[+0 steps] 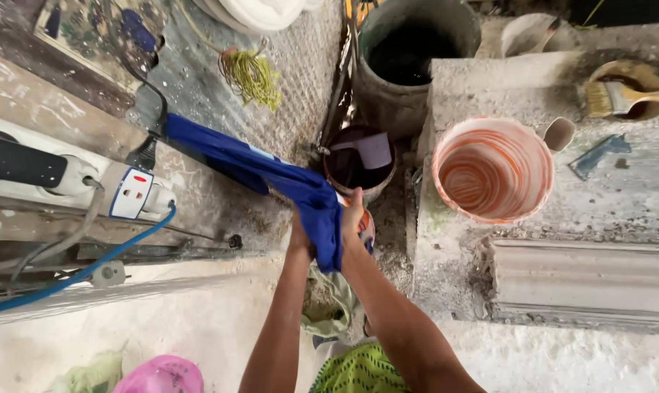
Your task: Shaping and smoothing a long piece of decorative gypsum molding using a hand scraper.
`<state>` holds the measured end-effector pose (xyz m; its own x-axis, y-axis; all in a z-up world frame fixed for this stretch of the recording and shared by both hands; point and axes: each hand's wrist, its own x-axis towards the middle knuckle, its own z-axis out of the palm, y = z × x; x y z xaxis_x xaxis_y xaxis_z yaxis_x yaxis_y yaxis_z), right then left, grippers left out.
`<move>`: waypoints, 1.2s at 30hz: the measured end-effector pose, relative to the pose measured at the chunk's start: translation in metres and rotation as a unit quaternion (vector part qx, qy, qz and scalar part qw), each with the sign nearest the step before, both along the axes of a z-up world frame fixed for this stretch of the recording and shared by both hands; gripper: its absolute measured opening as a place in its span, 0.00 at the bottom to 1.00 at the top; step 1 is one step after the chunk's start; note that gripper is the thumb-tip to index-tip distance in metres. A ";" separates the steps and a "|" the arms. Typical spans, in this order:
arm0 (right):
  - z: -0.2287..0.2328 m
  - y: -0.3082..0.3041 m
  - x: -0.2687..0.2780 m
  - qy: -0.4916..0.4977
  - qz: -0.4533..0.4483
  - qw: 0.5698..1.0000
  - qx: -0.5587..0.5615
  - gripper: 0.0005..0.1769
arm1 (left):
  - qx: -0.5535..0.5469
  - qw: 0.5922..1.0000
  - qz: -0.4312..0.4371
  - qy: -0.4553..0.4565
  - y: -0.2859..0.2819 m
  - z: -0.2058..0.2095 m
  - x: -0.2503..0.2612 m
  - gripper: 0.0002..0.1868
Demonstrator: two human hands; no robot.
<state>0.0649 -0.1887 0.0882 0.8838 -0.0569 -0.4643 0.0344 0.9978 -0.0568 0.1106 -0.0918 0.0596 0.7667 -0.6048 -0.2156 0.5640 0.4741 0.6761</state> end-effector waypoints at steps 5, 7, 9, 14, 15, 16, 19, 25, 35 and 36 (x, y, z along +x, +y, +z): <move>0.026 0.039 -0.003 -0.031 -0.033 0.958 -0.282 0.44 | -0.071 0.986 0.098 0.119 0.026 -0.024 0.050 0.21; 0.049 0.055 -0.034 -0.033 0.198 0.786 -0.584 0.50 | -0.091 0.982 0.103 0.130 0.023 0.001 0.040 0.22; 0.048 0.039 -0.049 -0.051 0.188 0.740 -0.644 0.46 | -0.115 0.978 0.106 0.141 0.017 0.045 0.027 0.24; 0.132 0.011 -0.027 -0.070 0.043 0.697 -0.712 0.59 | -0.153 0.967 0.118 0.167 0.010 0.014 0.006 0.26; 0.136 0.007 -0.009 0.047 0.155 0.636 -0.754 0.52 | -0.211 0.961 0.108 0.144 0.013 -0.064 0.018 0.28; 0.141 0.001 0.009 0.160 0.264 0.556 -0.772 0.45 | -0.269 0.950 0.098 0.120 0.008 -0.134 0.035 0.30; -0.010 0.014 0.060 0.180 0.232 0.581 -0.759 0.35 | -0.054 0.974 0.208 0.077 0.014 -0.060 0.026 0.23; -0.092 0.054 0.070 0.170 0.246 0.537 -0.789 0.15 | 0.373 0.893 0.226 0.108 -0.005 0.098 -0.031 0.30; -0.020 0.051 0.005 0.172 0.224 0.520 -0.806 0.17 | 0.574 0.787 0.093 -0.204 0.028 0.096 -0.114 0.38; -0.014 0.048 -0.005 0.176 0.200 0.537 -0.800 0.16 | 0.566 0.778 0.083 -0.258 0.040 0.077 -0.129 0.39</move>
